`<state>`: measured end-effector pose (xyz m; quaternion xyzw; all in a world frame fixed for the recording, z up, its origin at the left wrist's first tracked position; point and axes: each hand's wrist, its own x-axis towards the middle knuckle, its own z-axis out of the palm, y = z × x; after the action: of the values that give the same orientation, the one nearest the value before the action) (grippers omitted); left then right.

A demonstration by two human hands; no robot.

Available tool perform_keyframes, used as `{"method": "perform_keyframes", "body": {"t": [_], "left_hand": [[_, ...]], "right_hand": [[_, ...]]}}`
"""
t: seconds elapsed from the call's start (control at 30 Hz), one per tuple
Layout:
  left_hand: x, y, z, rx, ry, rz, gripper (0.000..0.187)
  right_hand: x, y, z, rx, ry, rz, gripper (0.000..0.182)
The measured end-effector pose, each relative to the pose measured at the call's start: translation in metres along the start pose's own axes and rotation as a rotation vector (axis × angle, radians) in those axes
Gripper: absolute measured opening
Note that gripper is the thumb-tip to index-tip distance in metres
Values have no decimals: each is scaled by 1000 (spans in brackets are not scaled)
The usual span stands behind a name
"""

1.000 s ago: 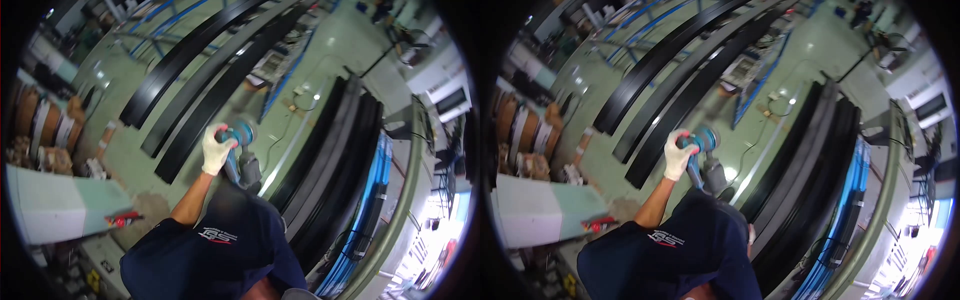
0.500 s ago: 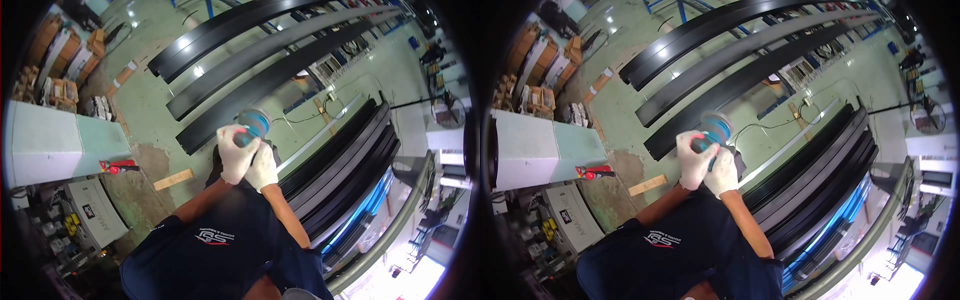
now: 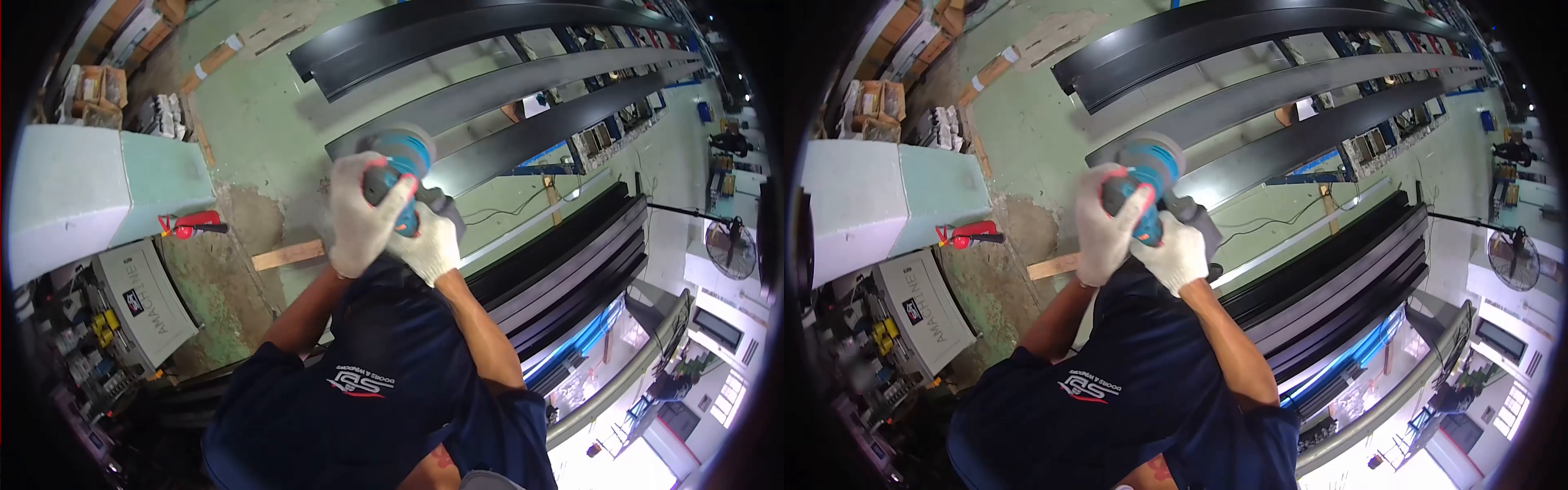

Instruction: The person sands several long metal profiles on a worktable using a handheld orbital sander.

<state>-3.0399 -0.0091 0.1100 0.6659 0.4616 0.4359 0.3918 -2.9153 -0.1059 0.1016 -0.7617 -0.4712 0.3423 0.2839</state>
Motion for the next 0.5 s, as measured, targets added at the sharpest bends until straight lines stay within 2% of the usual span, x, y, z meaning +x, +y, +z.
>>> {"method": "perform_keyframes", "body": {"t": [0.1,0.2,0.23,0.3,0.33,0.43,0.5], "left_hand": [[31,2,-33,-138,-1,-231,49],[29,-7,-49,-419,170,-448,51],[20,-20,-51,-286,183,-309,44],[-8,-24,-60,-274,81,-366,42],[-17,-24,-62,-266,30,-394,42],[-25,-15,-54,-505,25,-611,45],[-26,-31,-55,-665,30,-654,45]], "right_hand": [[31,-24,23,153,-3,-14,56],[53,-44,25,391,-124,77,50],[57,-44,30,440,-126,98,50],[64,-41,42,542,-131,137,49],[67,-46,43,495,-91,138,49],[68,-56,50,436,6,142,50],[67,-60,54,493,21,156,50]]}}
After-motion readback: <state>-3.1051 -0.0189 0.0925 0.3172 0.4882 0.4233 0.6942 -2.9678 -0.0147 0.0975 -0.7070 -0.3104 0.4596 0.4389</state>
